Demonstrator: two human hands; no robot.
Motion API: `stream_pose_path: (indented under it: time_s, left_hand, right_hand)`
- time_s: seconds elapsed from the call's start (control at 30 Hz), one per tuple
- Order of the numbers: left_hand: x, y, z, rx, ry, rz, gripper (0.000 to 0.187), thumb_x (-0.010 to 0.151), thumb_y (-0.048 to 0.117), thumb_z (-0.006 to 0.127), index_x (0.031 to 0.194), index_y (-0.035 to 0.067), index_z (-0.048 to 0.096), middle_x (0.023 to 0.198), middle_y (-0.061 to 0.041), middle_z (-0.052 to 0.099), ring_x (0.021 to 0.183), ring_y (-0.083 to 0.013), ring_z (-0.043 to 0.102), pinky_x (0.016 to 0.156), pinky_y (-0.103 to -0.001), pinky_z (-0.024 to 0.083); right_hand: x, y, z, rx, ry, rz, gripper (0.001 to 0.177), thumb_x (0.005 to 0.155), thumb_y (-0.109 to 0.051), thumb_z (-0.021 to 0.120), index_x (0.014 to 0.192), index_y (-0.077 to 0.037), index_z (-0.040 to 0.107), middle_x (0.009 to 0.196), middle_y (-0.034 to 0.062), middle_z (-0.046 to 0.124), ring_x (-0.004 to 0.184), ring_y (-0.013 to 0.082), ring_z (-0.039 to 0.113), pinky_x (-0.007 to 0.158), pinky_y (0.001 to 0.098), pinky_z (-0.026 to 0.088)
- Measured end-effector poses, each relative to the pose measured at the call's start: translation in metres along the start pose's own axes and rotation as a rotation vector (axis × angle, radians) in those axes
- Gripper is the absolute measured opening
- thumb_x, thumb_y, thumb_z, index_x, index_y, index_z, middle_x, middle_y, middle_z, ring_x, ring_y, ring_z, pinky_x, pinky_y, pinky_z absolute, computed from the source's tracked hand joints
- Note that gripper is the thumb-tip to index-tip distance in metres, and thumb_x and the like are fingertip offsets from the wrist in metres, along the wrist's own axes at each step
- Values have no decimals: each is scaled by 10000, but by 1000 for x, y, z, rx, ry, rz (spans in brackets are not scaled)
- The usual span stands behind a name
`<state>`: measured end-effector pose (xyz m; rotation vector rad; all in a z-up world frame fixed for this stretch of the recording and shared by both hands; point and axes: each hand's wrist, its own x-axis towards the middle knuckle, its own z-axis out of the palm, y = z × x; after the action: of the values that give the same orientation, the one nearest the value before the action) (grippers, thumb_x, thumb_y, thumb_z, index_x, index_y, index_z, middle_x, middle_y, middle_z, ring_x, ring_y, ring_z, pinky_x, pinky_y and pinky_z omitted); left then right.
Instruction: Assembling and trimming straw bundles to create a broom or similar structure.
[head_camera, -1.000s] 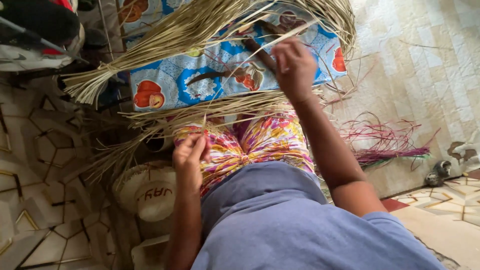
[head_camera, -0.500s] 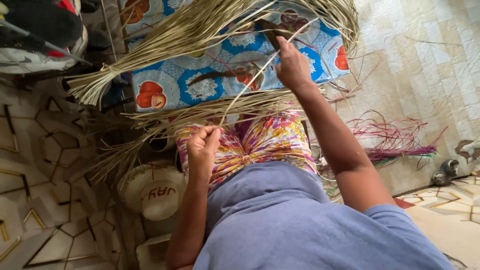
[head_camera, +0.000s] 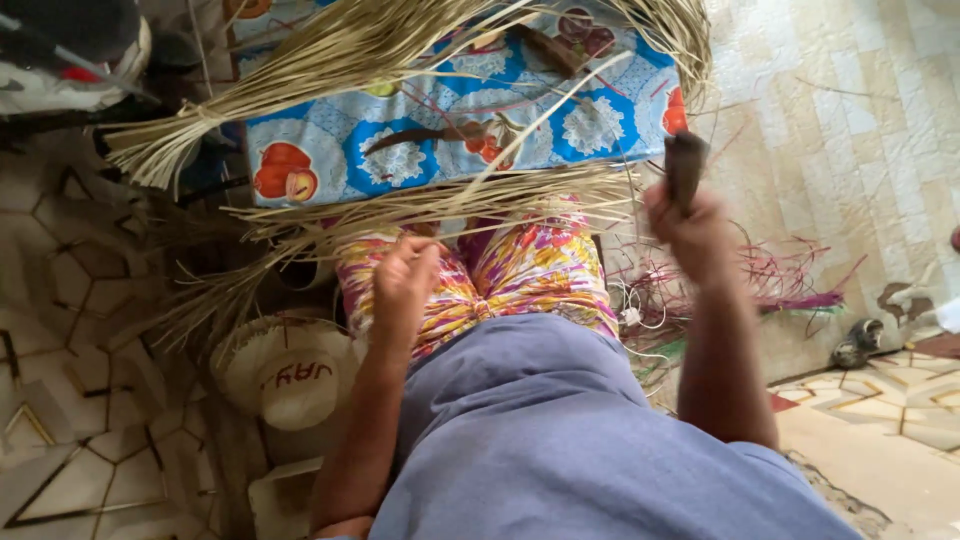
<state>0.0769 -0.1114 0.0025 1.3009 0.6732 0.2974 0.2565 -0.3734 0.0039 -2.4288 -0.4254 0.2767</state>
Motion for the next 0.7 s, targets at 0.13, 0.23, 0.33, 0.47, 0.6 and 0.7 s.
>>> stream_pose_path:
  time_s: [0.13,0.23,0.33,0.47,0.6,0.7]
  left_hand:
    - [-13,7,17,379,-90,152,132,831,162,528,730,108,595,436,-16,477,378,-100,440,392,-207,345]
    - [-22,12,20,643,-80,357,172,838,223,535,704,122,575,503,-81,535,476,-242,537,483,-320,440]
    - [-26,2,16,791,1,503,179,849,238,547,722,111,545,551,-113,536,542,-314,574,506,-370,454]
    - [-29,-10,19,928,79,576,166,834,212,582,716,107,530,537,-93,523,539,-298,580,493,-361,456]
    - [-33,-3,29,903,17,607,111,799,185,572,738,98,539,565,-136,536,570,-347,578,512,-417,454]
    - [-35,-2,31,888,-2,617,77,779,151,576,740,90,553,581,-138,561,587,-355,589,527,-422,464]
  right_hand:
    - [-36,-94,36,713,-163,-229,89,754,-139,572,710,-103,641,646,6,567,547,112,509,533,253,424]
    - [-37,-137,50,517,-163,-553,202,838,-223,527,737,-87,637,857,54,620,643,230,594,542,322,470]
    - [-33,-144,71,386,-80,-766,282,886,-284,511,698,-86,586,874,77,636,660,278,642,514,331,489]
    - [-31,-131,90,369,49,-810,337,875,-296,513,588,-119,510,739,29,584,515,253,587,430,298,444]
    - [-31,-127,85,246,102,-829,323,886,-305,470,610,-138,482,670,11,494,455,254,529,390,320,403]
    - [-31,-119,92,252,129,-840,321,896,-342,430,652,-146,501,685,-14,480,452,213,524,407,273,413]
